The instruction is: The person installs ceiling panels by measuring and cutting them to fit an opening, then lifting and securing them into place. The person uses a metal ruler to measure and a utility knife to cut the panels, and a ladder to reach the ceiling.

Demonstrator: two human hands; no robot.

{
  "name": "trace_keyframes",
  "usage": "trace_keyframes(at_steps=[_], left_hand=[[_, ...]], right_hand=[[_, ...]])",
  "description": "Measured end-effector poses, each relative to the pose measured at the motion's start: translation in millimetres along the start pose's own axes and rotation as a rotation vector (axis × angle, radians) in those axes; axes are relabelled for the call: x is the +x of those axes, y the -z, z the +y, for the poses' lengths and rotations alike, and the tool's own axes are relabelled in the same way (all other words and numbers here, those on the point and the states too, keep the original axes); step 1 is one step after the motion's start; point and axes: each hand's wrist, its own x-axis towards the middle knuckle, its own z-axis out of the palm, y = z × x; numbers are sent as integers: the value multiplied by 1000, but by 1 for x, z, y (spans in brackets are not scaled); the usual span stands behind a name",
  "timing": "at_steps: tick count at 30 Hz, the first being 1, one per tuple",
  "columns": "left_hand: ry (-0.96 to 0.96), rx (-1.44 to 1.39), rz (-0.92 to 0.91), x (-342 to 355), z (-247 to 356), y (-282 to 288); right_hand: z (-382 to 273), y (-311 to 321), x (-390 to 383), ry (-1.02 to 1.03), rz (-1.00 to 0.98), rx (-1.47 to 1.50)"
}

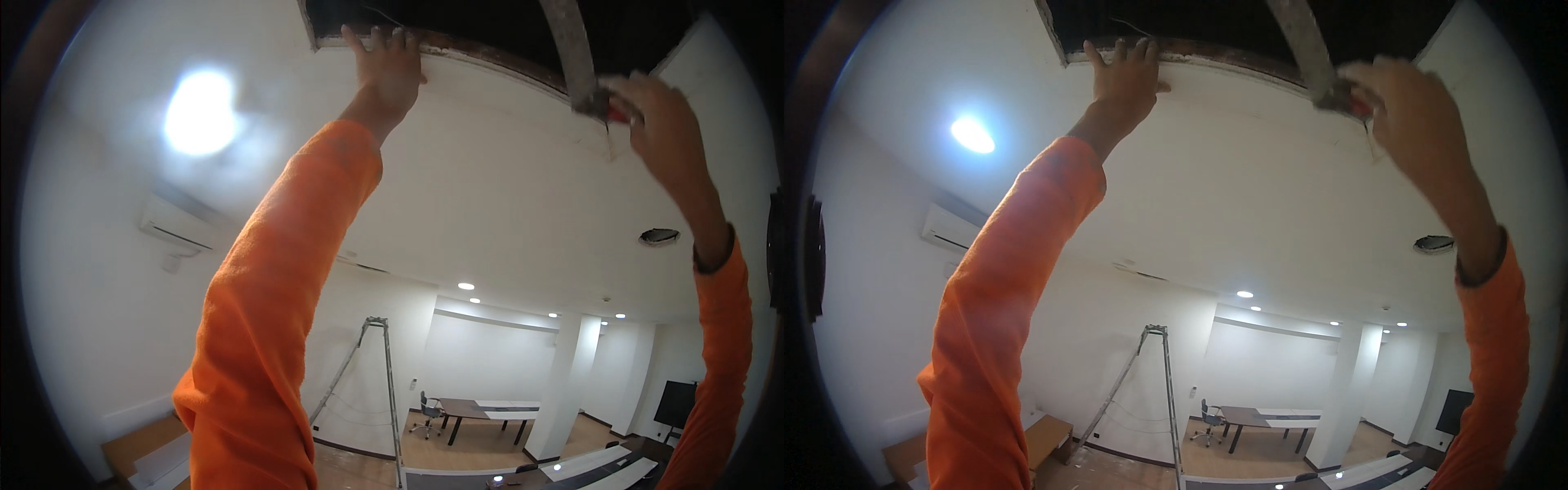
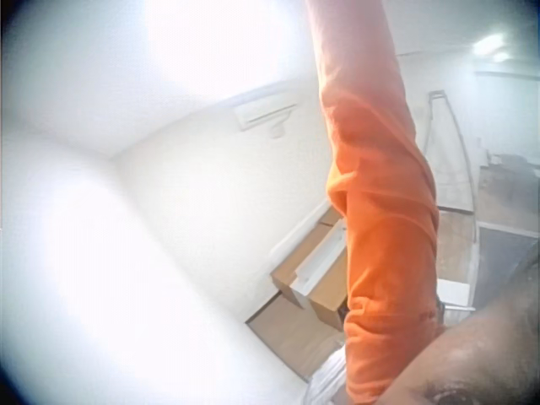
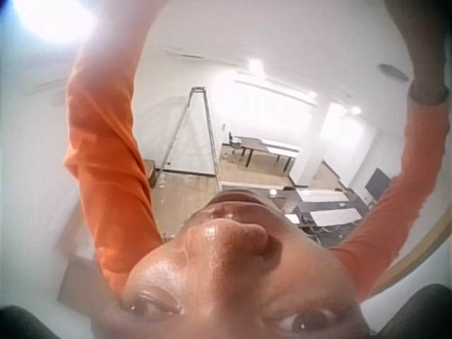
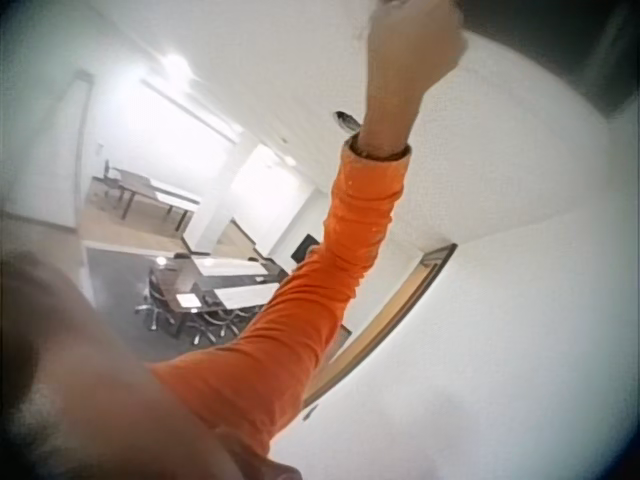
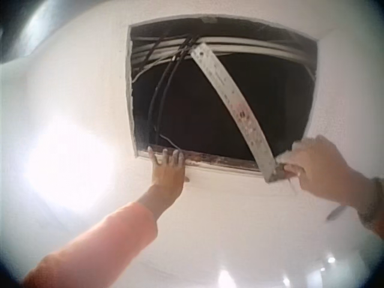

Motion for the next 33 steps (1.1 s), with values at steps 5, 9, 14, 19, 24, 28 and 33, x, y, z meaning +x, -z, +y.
trace_keyframes(at_steps=[5,9,14,19,24,28,33], left_hand=[[12,-55,-61,3,-2,5],[-14,-65,-78,0,-6,2],[-59,-96,28,-3,-2,-2],[-223,-213,127,-8,8,-1],[-353,-153,189,18,-1,-15],[-551,-210,228,34,2,-12],[-367,-159,-217,52,20,38]], right_hand=[[-21,32,-70,177,-264,143],[-41,50,-135,240,-637,304],[-47,78,-223,364,-1059,713],[-62,86,-306,274,-1329,1395],[-104,99,-379,-501,-1510,2040],[-149,104,-431,-1093,-1442,2223],[-231,103,-475,-1661,-1172,2438]])
